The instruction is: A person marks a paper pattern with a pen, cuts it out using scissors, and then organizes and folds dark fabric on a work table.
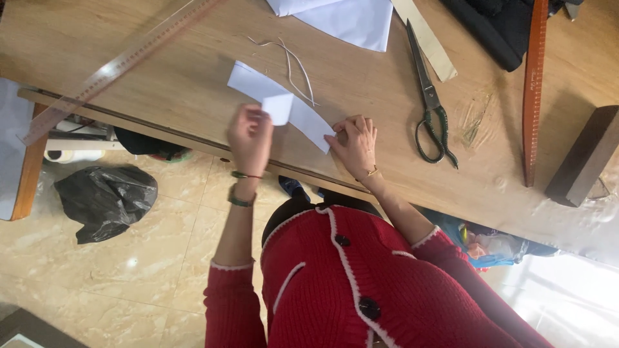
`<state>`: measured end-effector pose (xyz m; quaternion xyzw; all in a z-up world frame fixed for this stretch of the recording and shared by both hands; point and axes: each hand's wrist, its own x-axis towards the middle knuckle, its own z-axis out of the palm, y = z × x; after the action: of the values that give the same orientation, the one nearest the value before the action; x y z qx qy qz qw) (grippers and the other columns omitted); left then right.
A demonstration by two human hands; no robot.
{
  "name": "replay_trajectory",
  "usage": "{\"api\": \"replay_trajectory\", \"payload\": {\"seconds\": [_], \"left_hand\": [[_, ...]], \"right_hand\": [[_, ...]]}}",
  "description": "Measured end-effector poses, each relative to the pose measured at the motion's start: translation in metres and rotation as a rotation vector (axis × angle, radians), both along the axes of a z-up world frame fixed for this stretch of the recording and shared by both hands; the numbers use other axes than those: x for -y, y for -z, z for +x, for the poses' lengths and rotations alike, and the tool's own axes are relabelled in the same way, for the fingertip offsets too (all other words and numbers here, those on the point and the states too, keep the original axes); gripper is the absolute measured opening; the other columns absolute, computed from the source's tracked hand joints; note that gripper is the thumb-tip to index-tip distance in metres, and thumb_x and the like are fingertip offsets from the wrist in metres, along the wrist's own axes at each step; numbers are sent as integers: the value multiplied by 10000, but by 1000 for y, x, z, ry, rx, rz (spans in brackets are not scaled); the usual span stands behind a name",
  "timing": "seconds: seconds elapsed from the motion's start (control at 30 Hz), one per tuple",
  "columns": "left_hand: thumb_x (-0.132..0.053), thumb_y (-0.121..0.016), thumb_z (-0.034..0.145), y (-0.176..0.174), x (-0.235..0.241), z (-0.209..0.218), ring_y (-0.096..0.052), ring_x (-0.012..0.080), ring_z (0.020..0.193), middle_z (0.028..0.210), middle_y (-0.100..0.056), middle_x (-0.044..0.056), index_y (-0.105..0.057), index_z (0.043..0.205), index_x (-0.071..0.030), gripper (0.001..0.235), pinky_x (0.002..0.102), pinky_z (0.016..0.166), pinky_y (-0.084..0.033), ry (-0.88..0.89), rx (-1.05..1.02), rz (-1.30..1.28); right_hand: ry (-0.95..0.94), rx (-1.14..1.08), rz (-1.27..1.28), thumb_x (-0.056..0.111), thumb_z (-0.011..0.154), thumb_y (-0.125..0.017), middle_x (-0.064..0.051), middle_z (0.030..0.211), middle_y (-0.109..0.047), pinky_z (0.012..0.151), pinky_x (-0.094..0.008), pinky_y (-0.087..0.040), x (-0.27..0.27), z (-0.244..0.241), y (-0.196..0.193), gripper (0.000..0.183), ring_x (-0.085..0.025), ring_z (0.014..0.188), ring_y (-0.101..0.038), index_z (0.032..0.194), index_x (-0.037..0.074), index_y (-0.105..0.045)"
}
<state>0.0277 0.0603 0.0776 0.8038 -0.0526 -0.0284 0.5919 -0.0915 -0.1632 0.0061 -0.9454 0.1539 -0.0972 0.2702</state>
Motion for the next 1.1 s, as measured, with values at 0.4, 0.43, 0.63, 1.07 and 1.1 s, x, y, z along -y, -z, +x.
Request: {"api": "replay_trajectory", "payload": {"seconds": [0.4,0.43,0.63,1.07,1.1], "left_hand": [[-151,-536,948,16,-108,131,-393,118,466,966,-733,96,-507,968,-112,52,320,456,-400,-335,226,241],[-151,-536,948,24,-111,132,-393,118,466,966,-733,96,-507,968,-112,52,320,456,-400,-331,226,244],[-175,-645,921,61,-109,120,-706,338,958,1009,-710,86,-545,1107,-166,211,518,775,-563,-485,384,499],[-425,-634,1006,99,6,6,-488,244,1302,1332,-552,40,-601,1299,-234,351,517,1068,-357,264,564,817],[-441,-639,1003,98,6,11,-488,248,1293,1338,-544,43,-594,1320,-228,385,516,1063,-365,269,560,829]], "right_hand": [[275,-183,484,175,931,-725,18,708,-680,708,-259,-472,49,-39,-59,184,-89,707,-594,1056,121,-603],[279,-183,487,175,931,-725,18,708,-680,708,-259,-472,48,-41,-61,184,-89,707,-594,1056,121,-603],[289,-226,410,219,913,-744,-17,796,-726,772,-326,-500,49,-64,-49,375,-169,761,-641,1249,210,-579],[108,-181,115,234,930,-773,-78,987,-583,880,-445,-520,32,-60,-54,372,-307,953,-658,1267,136,-650],[89,-180,97,247,943,-766,-76,1010,-550,916,-449,-508,32,-61,-52,369,-318,985,-643,1278,141,-654]]}}
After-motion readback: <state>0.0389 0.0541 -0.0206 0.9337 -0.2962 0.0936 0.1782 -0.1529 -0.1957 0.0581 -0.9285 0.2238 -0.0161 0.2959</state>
